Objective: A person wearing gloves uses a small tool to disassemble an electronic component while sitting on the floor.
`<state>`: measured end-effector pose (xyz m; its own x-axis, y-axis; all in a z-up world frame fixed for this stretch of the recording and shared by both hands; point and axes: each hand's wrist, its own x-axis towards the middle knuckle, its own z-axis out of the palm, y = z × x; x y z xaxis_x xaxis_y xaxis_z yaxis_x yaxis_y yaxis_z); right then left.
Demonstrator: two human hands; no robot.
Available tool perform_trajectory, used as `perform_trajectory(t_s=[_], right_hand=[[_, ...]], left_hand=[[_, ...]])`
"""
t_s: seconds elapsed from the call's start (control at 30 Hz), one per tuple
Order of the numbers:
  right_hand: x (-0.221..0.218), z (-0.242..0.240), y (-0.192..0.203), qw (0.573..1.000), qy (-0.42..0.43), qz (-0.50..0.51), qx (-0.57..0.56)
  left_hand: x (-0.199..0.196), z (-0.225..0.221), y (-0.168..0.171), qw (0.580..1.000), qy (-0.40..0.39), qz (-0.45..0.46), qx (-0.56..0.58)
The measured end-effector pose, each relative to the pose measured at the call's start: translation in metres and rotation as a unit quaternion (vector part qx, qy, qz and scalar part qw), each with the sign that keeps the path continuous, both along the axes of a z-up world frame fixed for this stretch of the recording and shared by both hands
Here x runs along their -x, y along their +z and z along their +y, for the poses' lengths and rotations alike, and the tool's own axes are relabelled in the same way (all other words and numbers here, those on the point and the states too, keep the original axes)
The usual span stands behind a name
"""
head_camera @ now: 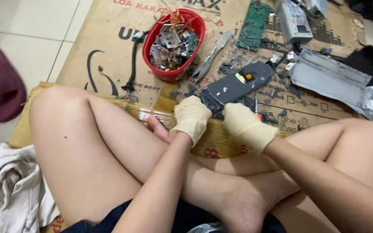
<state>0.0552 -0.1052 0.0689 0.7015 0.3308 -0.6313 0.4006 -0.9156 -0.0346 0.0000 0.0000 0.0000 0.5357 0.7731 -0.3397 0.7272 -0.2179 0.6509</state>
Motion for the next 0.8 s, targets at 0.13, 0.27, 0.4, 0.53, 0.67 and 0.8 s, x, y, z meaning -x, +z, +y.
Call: perform_trajectory(t_s=[0.13,0.27,0.4,0.53,0.67,0.8], right_hand=[[-0.018,-0.017,-0.014,0.996,-0.033,0.019,-0.076],[-0.029,-0.015,-0.037,0.998,0.019,-0.01,-0.063],[-0.016,-0.004,-0.029,0.997,0.054,-0.059,0.006],[-0.007,-0.016,-0.033,0.982,0.135,-0.127,-0.031],[-0.039,-0.008,-0.069,0.999,0.028,-0.039,-0.01],[-0.045,-0.009,-0.072,0.998,0.02,-0.017,-0.062]], left_hand=[[-0.001,0.0,-0.001,1.0,0.013,-0.001,0.003],[-0.004,0.001,-0.001,1.0,0.009,-0.008,0.009],[-0.003,0.003,-0.003,1.0,0.021,-0.011,0.011],[-0.003,0.004,-0.004,0.999,0.028,-0.013,0.009],[0.0,0.003,-0.001,0.999,0.046,-0.027,0.009],[0.001,0.003,0.0,0.998,0.061,-0.034,0.009]])
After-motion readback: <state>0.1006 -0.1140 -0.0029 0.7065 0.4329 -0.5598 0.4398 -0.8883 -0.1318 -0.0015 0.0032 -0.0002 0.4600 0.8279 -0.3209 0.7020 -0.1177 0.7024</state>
